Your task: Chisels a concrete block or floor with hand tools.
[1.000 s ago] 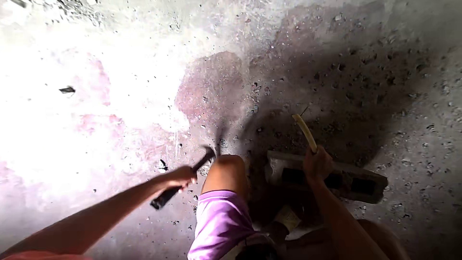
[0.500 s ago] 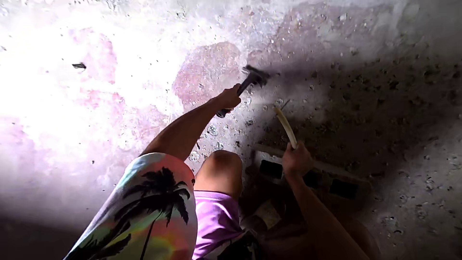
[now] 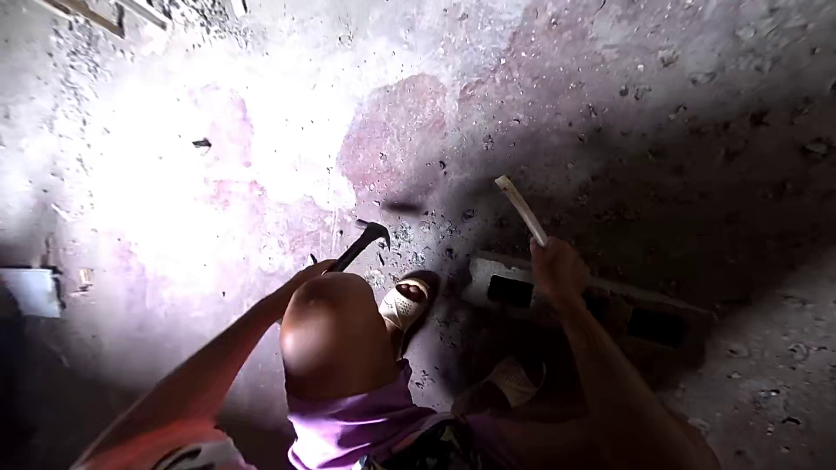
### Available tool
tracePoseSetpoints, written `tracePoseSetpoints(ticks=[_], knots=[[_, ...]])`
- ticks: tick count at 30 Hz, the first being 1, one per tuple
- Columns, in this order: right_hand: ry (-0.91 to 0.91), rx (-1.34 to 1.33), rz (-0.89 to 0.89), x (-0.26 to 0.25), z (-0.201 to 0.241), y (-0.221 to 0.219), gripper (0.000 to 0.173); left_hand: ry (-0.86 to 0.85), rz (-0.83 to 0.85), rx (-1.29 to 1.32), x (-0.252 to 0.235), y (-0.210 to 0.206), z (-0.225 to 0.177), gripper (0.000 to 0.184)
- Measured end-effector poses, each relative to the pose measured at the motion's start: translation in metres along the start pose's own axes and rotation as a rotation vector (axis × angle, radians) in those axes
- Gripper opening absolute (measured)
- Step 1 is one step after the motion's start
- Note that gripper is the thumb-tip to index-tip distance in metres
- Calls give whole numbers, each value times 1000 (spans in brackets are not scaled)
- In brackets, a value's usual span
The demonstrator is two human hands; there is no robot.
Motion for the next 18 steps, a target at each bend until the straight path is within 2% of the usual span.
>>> tracePoseSetpoints(ticks=[2, 3, 5, 7, 8, 10, 13, 18], knots=[[18, -138, 127, -22, -4, 2, 52, -338, -163, 116, -21, -9, 49, 41], [22, -214, 167, -33, -3, 2, 54, -475, -157, 211, -25, -10, 62, 46], [-27, -266, 247, -48, 1, 2, 60, -601, -62, 512, -29, -16, 63, 53], [-19, -212, 269, -60, 17, 7, 67, -632, 112, 780, -48, -31, 50, 42], [0, -180, 274, -62, 30, 9, 69, -618, 127, 809, -59, -38, 41, 31], [60, -163, 265, -68, 59, 4, 62, -568, 35, 712, -77, -56, 22, 15], [116, -175, 224, -72, 92, -19, 53, -547, 6, 608, -112, -80, 5, 25], [78, -51, 104, -83, 127, -42, 56, -740, 46, 550, -134, -92, -8, 40]])
Point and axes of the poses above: each hand's wrist, its own x-axis away from the middle knuckle, its own y-axis out of the back of the hand, z = x × y, the point moved 4 cm from there along -x, towards the middle knuckle, and after that the axes turned 8 degrees about -y, right-handed, at the moved point
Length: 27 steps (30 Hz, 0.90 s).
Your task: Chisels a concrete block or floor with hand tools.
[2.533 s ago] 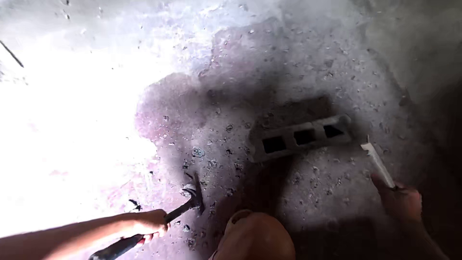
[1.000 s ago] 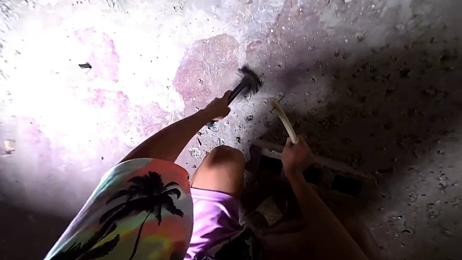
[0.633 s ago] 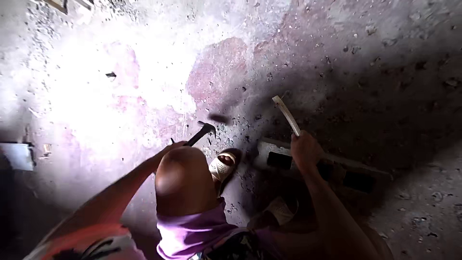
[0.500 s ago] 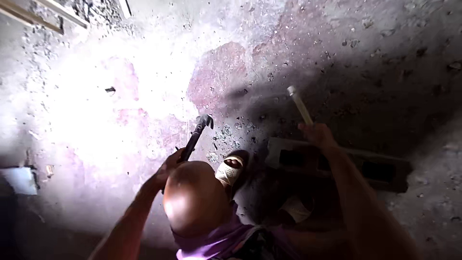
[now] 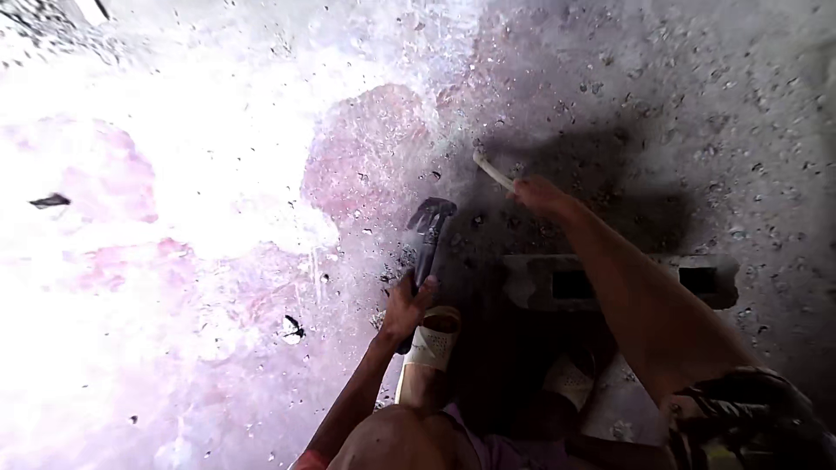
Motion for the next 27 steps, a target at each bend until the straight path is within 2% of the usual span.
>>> tracePoseSetpoints(ticks=[5, 9, 12, 17, 21, 23, 25, 27], knots=[[92, 197, -138, -21, 9, -9, 50, -126, 58, -73, -22, 7, -16, 44], [125, 237, -208, -10, 8, -24, 48, -256, 39, -169, -39, 9, -34, 49], [159, 219, -229, -11, 7, -33, 48, -375, -9, -134, -49, 11, -49, 53], [112, 297, -257, -10, 6, -33, 45, -455, -60, -19, -57, 14, -66, 50], [141, 360, -268, -13, 12, -31, 45, -267, -147, -141, -62, 1, -49, 61], [178, 398, -269, -15, 14, -28, 43, -122, -98, -233, -84, -5, -25, 63], [185, 429, -262, -14, 17, -26, 42, 2, -26, -311, -100, -5, -19, 65], [180, 440, -237, -19, 18, -25, 41, -5, -29, -275, -94, -3, -31, 64]])
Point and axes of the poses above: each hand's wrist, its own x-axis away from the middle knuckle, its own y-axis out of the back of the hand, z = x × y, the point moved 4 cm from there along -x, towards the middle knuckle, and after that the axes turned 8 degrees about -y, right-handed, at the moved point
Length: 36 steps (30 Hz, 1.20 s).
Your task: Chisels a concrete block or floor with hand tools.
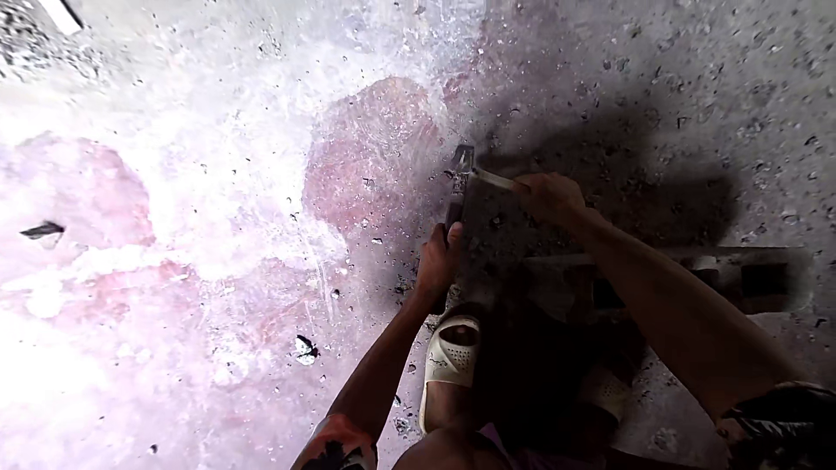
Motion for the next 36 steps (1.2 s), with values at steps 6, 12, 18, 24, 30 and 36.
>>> tracePoseSetpoints(ticks=[6, 12, 18, 24, 30, 36], knots=[[-8, 4, 22, -9, -1, 5, 44, -288, -206, 234, 17, 3, -13, 64], [-17, 47, 21, -9, 4, 11, 48, 22, -27, 148, -4, 8, 1, 75], [-45, 68, 45, -10, 13, 19, 47, -297, -301, 508, 28, 19, -41, 51], [-69, 148, -4, -15, 23, 24, 51, 64, -42, 264, -20, -4, 4, 69], [-97, 146, 35, -15, 22, 24, 51, -166, -276, 552, 22, 4, -22, 55], [-113, 224, 25, -11, 37, 30, 47, 80, -20, 323, -25, 13, -5, 63]])
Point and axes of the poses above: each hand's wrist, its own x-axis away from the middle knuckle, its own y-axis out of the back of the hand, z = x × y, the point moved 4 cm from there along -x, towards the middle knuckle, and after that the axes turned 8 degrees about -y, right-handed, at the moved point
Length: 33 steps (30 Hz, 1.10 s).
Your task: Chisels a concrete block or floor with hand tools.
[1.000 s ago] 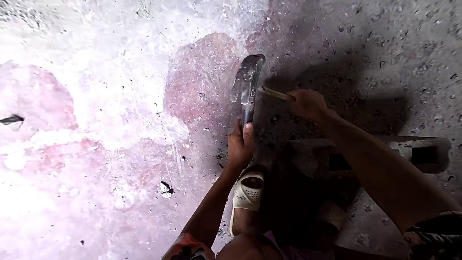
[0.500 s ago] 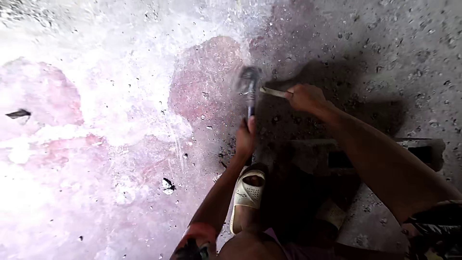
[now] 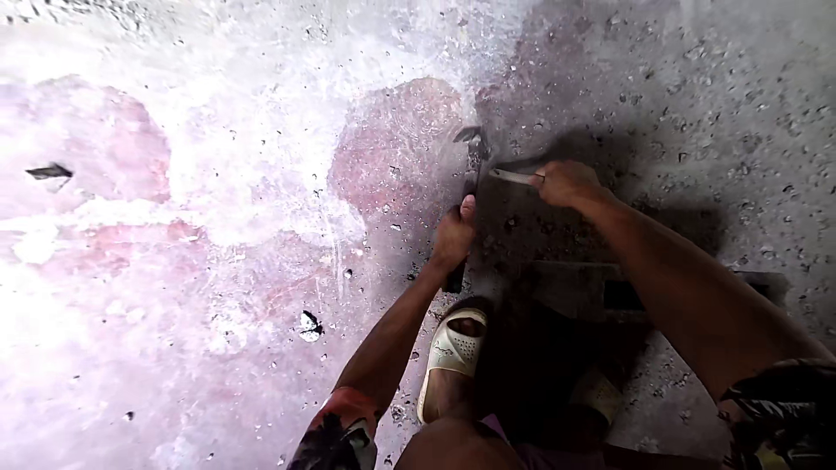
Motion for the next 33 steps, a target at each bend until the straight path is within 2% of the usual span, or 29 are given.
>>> tracePoseSetpoints(ticks=[4, 6, 8, 9, 11, 13, 15, 17, 19, 20, 22, 24, 26, 27, 29, 30, 31, 33], knots=[[-31, -8, 25, 2, 2, 0, 47, -220, -127, 371, 56, 6, -23, 56], [-11, 6, 14, -2, 3, -2, 48, -281, -182, 350, 49, -9, -5, 57], [1, 9, -9, -4, 3, -5, 49, -165, -134, 169, 13, -22, 22, 61], [0, 11, -13, -2, 5, -6, 49, -58, -48, 93, -2, -20, 25, 65], [-7, 49, -12, -2, 7, -2, 48, 25, 19, 142, -10, -2, 10, 63], [-13, 73, 5, 0, 11, -2, 48, -1, -57, 314, 11, 17, -10, 56], [-12, 61, 1, -4, 11, -2, 49, -113, -187, 445, 28, 23, -23, 53], [-17, 56, 8, -6, 10, -1, 49, -197, -257, 471, 30, 8, -8, 54], [-32, 62, 12, -5, 12, 0, 47, -121, -177, 309, 14, -12, 19, 59], [-34, 66, 11, -3, 13, 0, 46, -12, -60, 224, 5, -13, 24, 63], [-27, 82, 6, -4, 15, 4, 46, 96, 34, 220, 0, -4, 11, 63], [-29, 80, 17, -1, 15, 0, 45, 47, -42, 361, 19, 9, -5, 58], [-28, 71, 19, -3, 15, 2, 44, -86, -126, 481, 41, 16, -19, 58], [-29, 72, 23, -3, 14, 1, 44, -132, -150, 512, 50, 11, -17, 60], [-36, 97, 33, -1, 16, 5, 45, -181, -229, 460, 40, -9, 0, 60], [-39, 102, 36, 1, 17, 6, 46, -139, -224, 369, 23, -18, 14, 60], [-44, 107, 36, 3, 18, 7, 47, -30, -137, 286, 10, -22, 22, 63], [-50, 126, 26, 1, 18, 11, 47, 113, -3, 253, -1, -12, 12, 63]])
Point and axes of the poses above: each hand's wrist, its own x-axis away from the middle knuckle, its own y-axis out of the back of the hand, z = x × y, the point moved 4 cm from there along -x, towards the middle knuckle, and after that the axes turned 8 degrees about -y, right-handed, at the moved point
